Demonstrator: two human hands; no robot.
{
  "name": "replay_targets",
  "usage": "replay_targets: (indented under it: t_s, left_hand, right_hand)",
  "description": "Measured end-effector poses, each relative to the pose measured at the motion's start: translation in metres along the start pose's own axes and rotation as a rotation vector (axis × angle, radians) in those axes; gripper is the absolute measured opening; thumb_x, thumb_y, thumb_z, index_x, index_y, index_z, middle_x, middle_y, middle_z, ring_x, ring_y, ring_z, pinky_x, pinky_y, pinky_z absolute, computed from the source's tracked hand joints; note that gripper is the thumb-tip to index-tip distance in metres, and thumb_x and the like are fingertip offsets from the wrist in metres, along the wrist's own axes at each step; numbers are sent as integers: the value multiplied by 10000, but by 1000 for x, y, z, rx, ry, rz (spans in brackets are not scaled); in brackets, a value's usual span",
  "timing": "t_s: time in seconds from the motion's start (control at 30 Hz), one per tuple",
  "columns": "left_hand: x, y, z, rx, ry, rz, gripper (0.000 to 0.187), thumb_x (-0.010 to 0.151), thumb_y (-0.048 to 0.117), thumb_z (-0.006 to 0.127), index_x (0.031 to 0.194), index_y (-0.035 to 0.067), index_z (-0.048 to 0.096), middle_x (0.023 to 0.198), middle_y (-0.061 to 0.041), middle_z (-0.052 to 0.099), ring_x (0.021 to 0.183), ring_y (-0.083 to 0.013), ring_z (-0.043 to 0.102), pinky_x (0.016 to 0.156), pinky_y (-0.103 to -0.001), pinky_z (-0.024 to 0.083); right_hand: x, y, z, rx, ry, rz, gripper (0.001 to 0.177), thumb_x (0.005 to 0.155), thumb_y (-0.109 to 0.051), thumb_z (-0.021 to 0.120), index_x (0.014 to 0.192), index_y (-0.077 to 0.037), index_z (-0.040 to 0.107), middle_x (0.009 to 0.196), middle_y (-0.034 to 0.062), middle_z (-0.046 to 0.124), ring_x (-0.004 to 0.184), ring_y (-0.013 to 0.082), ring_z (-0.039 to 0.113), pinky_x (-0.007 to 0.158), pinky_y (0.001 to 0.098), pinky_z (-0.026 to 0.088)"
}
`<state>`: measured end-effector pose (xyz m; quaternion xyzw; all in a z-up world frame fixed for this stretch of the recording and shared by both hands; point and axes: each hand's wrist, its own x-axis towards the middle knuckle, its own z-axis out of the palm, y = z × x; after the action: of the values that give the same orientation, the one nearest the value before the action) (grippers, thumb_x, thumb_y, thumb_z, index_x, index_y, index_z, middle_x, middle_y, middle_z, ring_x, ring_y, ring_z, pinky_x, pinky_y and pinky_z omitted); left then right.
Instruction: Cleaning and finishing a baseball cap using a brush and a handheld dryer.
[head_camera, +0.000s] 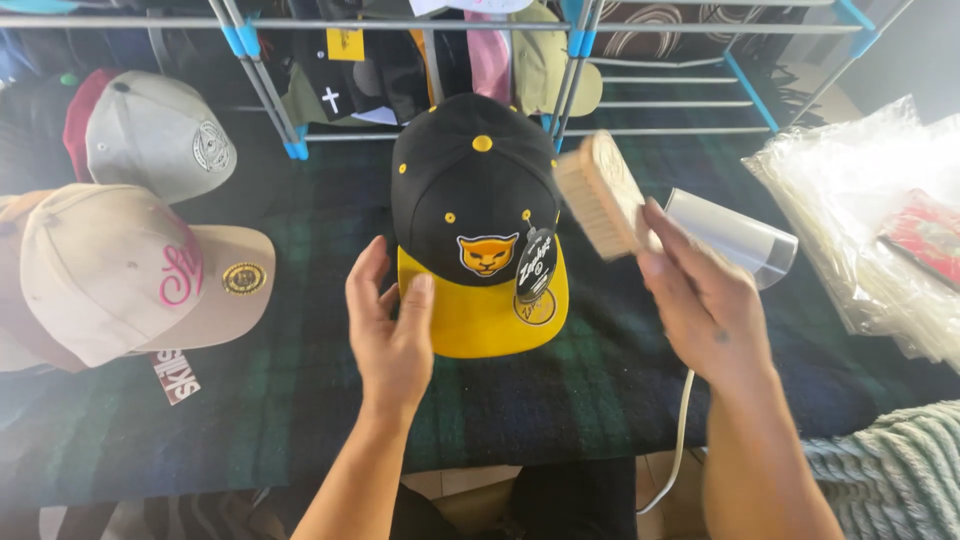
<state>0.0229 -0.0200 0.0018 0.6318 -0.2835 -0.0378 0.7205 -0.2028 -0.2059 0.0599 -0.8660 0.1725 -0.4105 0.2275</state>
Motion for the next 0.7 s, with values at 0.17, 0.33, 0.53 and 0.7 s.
replay_targets:
  t_s: [0.17, 0.33, 0.53, 0.7]
  left_hand:
    - [16, -7, 10, 44, -111, -32, 595, 995, 95, 631, 1537, 61, 388, 1555, -220, 311, 1454, -434, 382, 1162, -548, 363]
    - [27, -3, 1, -22, -78, -412, 520, 1013, 119, 542, 1529, 145, 484, 1272, -245, 659, 1223, -392, 656, 1022, -472, 539]
    - [68, -22, 2, -51, -37, -182, 496, 1044, 203, 560, 1526, 126, 473, 1493, -205, 514, 1357, -339, 535, 1111, -479, 474]
    - [146, 14, 25, -174, -274, -16, 622, 1043, 557, 489, 1440, 86, 579, 1434, -220, 583, 1402, -381, 503, 1124, -507, 450]
  right_hand:
    - [60, -15, 61, 3, 56, -279, 299, 1000, -184, 667, 1278, -94, 730, 1262, 161, 730, 1016, 356, 749, 793, 429, 603]
    - [73, 54, 60, 89, 13, 436, 389, 1069, -383, 521, 1407, -255, 663, 713, 117, 703, 663, 267, 663, 673, 455, 534]
    - [93, 24, 35, 118, -45, 413, 421, 1047, -414, 549, 1392, -202, 666, 680, 80, 672, 484, 202, 621, 517, 335, 508]
    - [141, 49, 54, 222, -247, 362, 397, 1046, -408, 552, 1359, -200, 681, 664, 133, 668, 427, 206, 593, 429, 326, 513]
